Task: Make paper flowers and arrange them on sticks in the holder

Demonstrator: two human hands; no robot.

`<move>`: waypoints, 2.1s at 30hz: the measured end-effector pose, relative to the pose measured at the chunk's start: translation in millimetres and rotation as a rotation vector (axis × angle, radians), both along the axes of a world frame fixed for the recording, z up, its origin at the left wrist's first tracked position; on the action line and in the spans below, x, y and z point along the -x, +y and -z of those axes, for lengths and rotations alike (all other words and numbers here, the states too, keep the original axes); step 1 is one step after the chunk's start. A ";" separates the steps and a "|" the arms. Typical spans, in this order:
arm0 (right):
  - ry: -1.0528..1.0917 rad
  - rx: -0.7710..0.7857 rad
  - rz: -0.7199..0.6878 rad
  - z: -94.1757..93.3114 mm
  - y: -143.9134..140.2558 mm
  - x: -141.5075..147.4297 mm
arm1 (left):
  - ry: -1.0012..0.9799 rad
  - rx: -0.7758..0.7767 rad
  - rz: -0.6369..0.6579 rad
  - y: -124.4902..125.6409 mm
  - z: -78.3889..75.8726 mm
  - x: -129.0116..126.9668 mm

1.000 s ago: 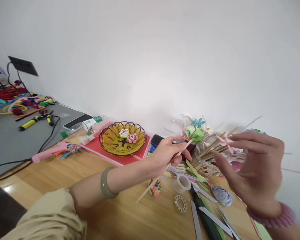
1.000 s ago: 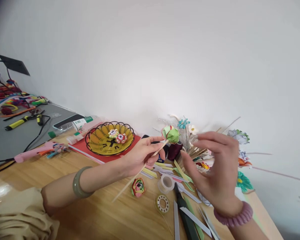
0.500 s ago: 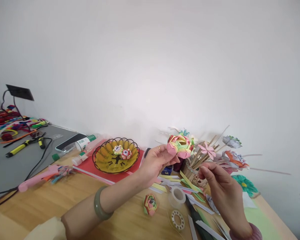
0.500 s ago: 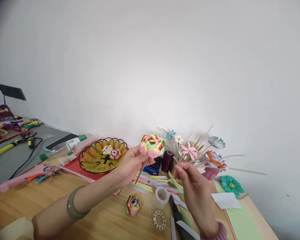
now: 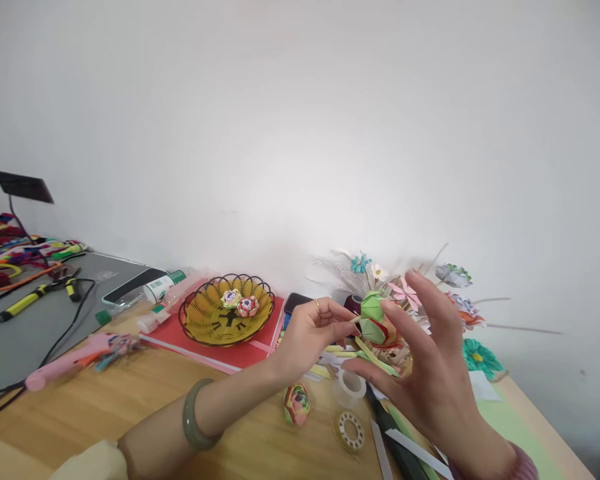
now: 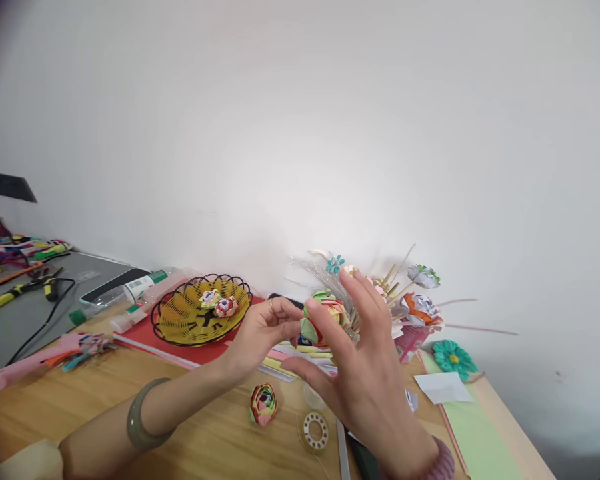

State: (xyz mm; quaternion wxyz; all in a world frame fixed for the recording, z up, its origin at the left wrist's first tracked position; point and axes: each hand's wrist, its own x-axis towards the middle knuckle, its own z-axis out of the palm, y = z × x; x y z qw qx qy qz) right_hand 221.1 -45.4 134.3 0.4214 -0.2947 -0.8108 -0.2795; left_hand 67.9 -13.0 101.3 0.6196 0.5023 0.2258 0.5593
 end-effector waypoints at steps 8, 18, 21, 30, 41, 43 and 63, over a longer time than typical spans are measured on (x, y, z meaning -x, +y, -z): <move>-0.010 0.299 -0.107 -0.5 6.9 -5.5 | 0.015 0.014 0.019 -3.4 2.3 0.8; 0.078 0.550 -0.148 -1.4 11.0 -10.6 | 0.031 0.029 0.047 -2.6 -0.2 1.5; 0.381 0.554 -0.224 -4.2 11.5 -13.1 | 0.002 0.079 0.066 -1.9 -5.8 1.9; 0.565 1.091 -0.024 5.9 3.6 6.2 | -0.134 0.171 0.111 -2.1 -22.7 3.0; 0.721 1.516 -0.187 28.5 -16.2 31.9 | -0.121 0.244 0.150 -0.4 -19.2 7.4; 0.775 1.482 -0.210 28.9 -18.0 32.6 | -0.101 0.222 0.148 0.6 -18.2 7.8; 0.240 0.651 0.024 44.2 -8.5 3.4 | -0.082 -0.010 0.364 -3.0 -31.0 7.9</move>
